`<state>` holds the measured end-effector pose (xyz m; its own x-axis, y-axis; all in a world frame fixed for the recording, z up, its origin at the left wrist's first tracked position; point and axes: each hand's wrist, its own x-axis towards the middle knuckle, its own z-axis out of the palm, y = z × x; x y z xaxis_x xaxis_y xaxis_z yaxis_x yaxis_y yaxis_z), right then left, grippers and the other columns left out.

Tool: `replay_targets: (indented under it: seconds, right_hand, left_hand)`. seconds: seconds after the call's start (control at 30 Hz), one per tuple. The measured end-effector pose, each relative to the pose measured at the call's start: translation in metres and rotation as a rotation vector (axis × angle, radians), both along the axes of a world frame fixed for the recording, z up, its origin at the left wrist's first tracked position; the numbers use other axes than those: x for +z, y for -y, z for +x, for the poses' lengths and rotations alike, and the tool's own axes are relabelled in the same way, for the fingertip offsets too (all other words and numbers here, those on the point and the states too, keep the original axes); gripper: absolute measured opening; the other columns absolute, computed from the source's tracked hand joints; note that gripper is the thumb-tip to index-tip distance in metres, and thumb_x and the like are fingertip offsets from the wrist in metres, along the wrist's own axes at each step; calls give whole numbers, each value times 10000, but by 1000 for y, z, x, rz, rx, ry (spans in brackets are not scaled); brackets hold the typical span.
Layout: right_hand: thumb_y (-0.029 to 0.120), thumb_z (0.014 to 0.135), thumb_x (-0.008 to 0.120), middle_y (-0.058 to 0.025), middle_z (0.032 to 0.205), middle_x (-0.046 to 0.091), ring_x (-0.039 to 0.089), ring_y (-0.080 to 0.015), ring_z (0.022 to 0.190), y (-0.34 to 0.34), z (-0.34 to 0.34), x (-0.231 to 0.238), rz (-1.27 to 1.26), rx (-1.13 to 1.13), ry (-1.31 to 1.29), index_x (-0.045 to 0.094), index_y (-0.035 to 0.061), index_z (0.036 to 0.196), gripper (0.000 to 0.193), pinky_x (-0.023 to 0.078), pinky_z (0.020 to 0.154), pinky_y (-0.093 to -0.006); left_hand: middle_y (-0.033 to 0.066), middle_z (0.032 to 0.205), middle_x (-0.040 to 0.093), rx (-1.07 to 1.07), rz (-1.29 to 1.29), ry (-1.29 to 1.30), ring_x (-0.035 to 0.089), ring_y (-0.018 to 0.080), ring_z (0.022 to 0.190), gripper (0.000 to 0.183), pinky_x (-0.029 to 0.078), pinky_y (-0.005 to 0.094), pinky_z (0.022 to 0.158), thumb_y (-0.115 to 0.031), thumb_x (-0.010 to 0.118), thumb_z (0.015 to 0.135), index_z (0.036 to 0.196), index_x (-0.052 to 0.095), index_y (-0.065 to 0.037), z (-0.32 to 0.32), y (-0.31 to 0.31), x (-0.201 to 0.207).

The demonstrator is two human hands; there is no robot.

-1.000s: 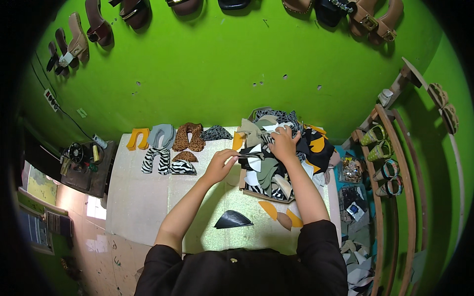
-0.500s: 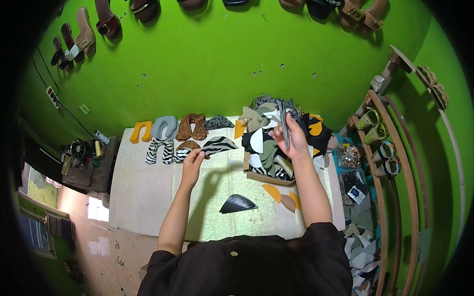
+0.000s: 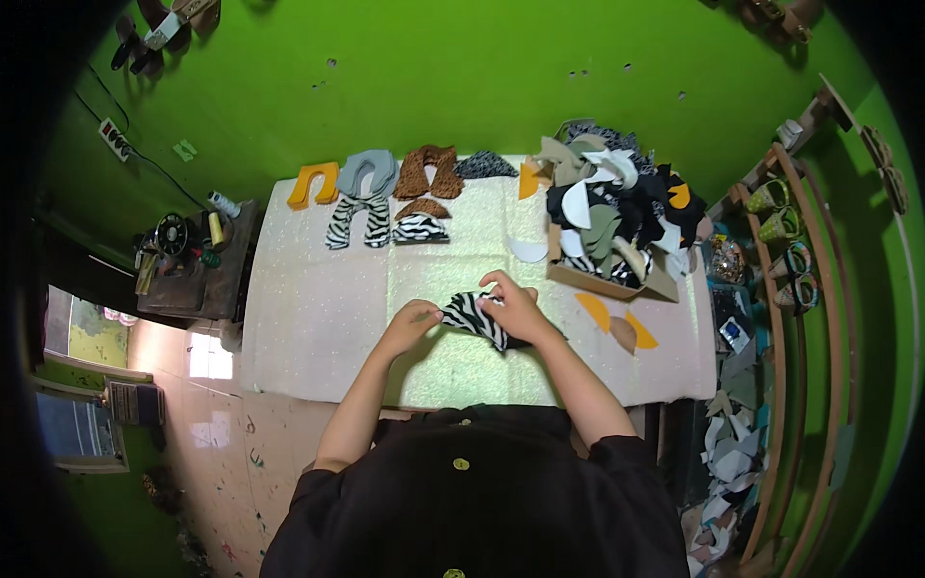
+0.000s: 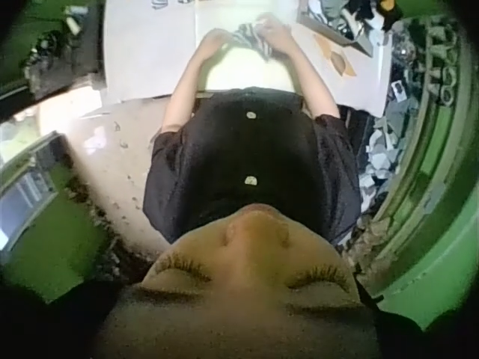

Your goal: Organize and sort patterned fabric and material components for shoe manufacturing.

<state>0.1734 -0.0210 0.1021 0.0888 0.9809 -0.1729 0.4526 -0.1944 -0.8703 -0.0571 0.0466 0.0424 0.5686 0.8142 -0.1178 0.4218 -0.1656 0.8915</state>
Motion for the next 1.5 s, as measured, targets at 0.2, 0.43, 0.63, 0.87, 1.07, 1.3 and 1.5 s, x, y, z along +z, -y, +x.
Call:
replay_targets:
  seconds: [0.2,0.43,0.63,0.87,1.07,1.3,1.5]
  right_hand:
    - [302,771,687,-44,915,585,528,-205,971,0,-81,-50,124,253,290,568,188,1066,338,196,955,-504]
    - [458,617,763,-122,1166,497,447,-270,1137,23,-133,-51,-38,88,688,446,100,1256,798,177,996,-581]
    - [237,638,727,-112,1033,572,542,-279,1009,39,-140,-88,-7,-55,638,526,70,1136,562,238,970,-544]
    - [163,642,752,-85,1016,586,535,-262,995,28,-133,-88,86,-6,368,574,87,1039,442,264,969,-497]
    - [165,684,722,-51,1085,587,482,-251,1104,9,-142,-65,31,208,498,558,126,1133,479,217,990,-536]
    - [273,630,734,-154,1394,323,326,-301,1279,12,-149,-75,-106,118,532,314,95,1386,883,165,1029,-558]
    - [273,597,780,-88,1101,518,452,-276,1089,1,-149,-69,-205,85,647,477,102,1202,698,259,920,-486]
  left_hand:
    - [69,1053,607,134,55,-323,515,248,1063,222,304,435,878,-293,647,780,902,691,-113,-54,10,-12]
    - [90,1263,488,3,242,-379,400,265,1216,576,235,479,977,-229,689,716,1253,503,-134,-90,6,-19]
    - [80,1281,458,-256,322,-304,377,245,1235,667,211,523,1003,-228,714,686,1296,456,-147,-82,3,-30]
    - [49,1056,574,-340,371,-267,497,231,1062,453,281,397,904,-193,731,656,1081,591,-123,-91,-9,-36]
    - [64,1072,575,-294,266,-266,501,245,1067,560,282,394,902,-255,766,630,1135,562,-125,-107,-13,-33]
    - [123,1227,500,-243,314,-356,469,259,1133,962,285,435,925,-504,776,556,1345,387,-114,-91,-4,-20]
    - [70,1035,557,-262,281,-492,493,249,1026,612,296,412,837,-399,785,623,1132,562,-142,-75,-7,-31]
